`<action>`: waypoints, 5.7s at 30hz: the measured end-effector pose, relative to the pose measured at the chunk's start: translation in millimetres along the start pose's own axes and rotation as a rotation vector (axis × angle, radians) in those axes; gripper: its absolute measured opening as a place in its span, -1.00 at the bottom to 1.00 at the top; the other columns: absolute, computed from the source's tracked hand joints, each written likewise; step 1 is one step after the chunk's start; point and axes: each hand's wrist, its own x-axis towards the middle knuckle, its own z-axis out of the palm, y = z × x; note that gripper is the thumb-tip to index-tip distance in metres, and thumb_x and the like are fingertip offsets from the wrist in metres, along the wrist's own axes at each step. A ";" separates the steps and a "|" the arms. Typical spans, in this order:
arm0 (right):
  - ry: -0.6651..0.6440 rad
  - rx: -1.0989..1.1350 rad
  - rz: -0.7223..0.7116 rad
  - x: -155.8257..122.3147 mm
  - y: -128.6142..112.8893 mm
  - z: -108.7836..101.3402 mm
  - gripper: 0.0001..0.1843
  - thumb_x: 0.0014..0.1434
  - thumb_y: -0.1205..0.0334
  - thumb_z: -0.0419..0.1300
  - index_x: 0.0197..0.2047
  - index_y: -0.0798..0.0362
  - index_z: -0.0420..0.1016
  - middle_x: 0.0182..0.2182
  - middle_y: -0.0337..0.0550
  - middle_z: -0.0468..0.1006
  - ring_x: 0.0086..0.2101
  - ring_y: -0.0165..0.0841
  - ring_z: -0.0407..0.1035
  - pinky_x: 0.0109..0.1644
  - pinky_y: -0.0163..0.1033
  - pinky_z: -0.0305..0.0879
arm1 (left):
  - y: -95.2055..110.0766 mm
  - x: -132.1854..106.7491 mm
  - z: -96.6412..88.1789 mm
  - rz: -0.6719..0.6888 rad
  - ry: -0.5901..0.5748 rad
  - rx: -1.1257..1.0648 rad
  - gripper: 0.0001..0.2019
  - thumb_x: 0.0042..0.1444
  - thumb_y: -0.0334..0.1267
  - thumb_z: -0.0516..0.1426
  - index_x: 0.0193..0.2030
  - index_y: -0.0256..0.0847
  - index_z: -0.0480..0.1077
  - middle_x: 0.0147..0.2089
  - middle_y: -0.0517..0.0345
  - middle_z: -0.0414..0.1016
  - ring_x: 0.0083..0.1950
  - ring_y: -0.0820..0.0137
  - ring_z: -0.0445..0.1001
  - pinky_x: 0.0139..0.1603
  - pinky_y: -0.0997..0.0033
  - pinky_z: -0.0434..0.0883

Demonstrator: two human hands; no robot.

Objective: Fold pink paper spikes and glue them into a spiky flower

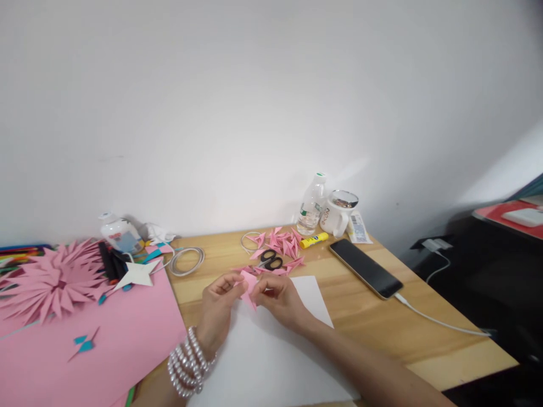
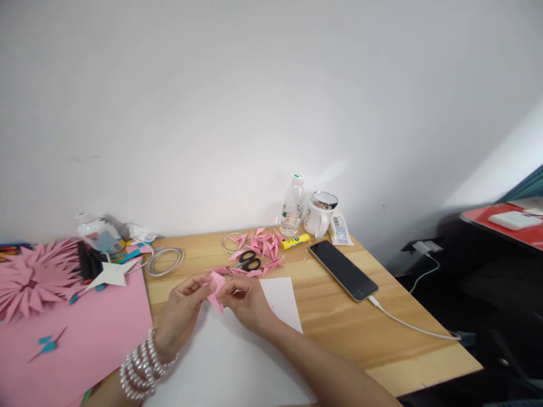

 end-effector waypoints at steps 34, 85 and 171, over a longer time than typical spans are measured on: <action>0.170 0.065 0.178 4.0 11.8 -7.6 -0.80 -0.21 0.21 0.33 -0.45 0.12 0.55 -0.56 -0.21 0.52 -0.56 -0.44 0.33 -0.45 -0.33 0.26 | -0.3 7.0 -8.2 0.195 -0.106 0.442 -0.82 -0.26 -0.21 0.27 -0.49 -0.28 0.49 -0.48 0.08 0.53 -0.51 0.40 0.42 -0.53 0.47 0.39; 0.200 -0.480 -0.439 -0.5 11.2 -7.6 -0.98 0.02 0.26 0.20 -0.42 0.00 0.46 -0.34 -0.11 0.40 -0.31 -0.33 0.33 -0.27 -0.22 0.31 | 5.1 -1.6 -2.1 0.139 -0.195 0.191 -0.77 -0.11 -0.20 0.21 -0.33 -0.25 0.32 -0.35 0.10 0.55 -0.37 0.36 0.52 -0.29 0.36 0.47; -0.234 0.143 0.399 3.6 6.3 -16.7 -0.67 -0.04 0.01 0.21 -0.52 0.15 0.36 -0.65 -0.27 0.40 -0.61 -0.51 0.30 -0.55 -0.42 0.24 | 9.9 0.2 -7.8 -0.037 -0.547 0.239 -0.95 -0.04 -0.38 0.10 -0.44 -0.27 0.27 -0.59 0.19 0.40 -0.58 0.42 0.42 -0.66 0.48 0.35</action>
